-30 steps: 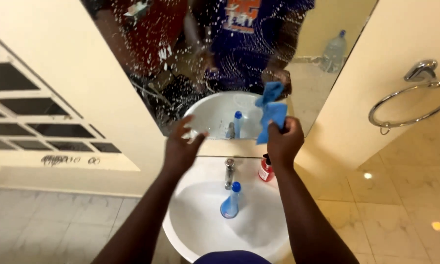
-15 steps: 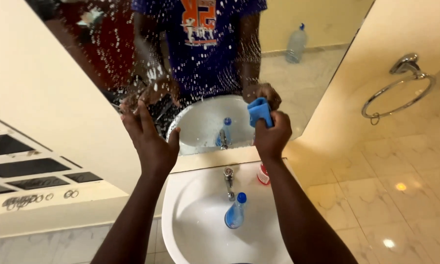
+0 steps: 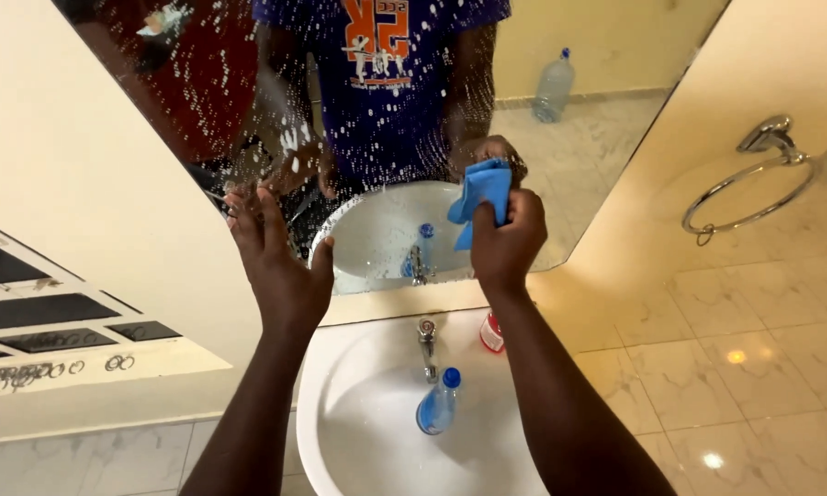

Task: Cleaning a wall-mounted mirror over a sink using a cleaning cloth.

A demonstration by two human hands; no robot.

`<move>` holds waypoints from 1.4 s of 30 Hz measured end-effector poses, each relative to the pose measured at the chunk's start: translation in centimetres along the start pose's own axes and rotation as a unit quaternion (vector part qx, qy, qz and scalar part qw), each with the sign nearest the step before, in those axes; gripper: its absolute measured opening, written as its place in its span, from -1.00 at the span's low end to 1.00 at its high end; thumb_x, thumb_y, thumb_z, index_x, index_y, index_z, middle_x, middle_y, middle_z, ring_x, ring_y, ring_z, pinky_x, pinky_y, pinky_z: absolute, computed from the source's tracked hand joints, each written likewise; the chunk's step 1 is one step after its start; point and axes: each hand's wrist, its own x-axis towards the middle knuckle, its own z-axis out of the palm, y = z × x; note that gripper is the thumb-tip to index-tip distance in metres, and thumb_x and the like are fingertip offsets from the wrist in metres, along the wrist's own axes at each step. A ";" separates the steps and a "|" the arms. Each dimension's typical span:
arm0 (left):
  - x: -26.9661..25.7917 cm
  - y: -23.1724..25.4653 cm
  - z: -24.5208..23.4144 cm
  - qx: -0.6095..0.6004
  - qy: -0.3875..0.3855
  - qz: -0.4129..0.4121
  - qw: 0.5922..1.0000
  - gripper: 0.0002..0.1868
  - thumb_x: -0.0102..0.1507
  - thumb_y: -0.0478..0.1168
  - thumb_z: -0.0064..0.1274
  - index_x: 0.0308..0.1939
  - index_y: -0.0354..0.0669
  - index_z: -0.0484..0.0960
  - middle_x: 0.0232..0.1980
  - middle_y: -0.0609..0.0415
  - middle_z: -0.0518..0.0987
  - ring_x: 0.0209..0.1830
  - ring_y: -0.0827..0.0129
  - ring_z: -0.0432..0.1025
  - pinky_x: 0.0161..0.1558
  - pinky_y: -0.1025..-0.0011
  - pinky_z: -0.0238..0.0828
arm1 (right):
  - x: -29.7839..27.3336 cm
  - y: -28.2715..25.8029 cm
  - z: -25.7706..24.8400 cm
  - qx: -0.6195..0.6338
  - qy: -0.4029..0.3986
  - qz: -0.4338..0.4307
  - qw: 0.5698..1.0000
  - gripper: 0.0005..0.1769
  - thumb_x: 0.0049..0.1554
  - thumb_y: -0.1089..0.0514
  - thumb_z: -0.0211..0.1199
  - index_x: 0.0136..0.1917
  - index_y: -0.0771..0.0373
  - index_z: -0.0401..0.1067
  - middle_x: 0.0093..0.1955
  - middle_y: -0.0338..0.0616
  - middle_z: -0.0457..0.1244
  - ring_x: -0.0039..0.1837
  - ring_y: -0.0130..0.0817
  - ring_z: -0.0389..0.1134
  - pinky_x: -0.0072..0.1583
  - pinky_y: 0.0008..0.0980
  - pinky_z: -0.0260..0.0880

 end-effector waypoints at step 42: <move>-0.8 0.5 0.8 -0.034 0.073 -0.025 0.996 -0.08 0.26 -0.20 0.28 0.63 -0.17 0.15 0.69 -0.43 -0.16 0.70 -0.38 -0.31 0.62 -0.19 -0.43 | 0.8 1.6 -2.2 0.000 -0.032 -0.035 0.999 -0.82 0.14 0.27 0.30 -0.05 0.32 0.33 -0.18 -0.09 0.27 -0.18 -0.35 0.32 -0.10 -0.32 0.35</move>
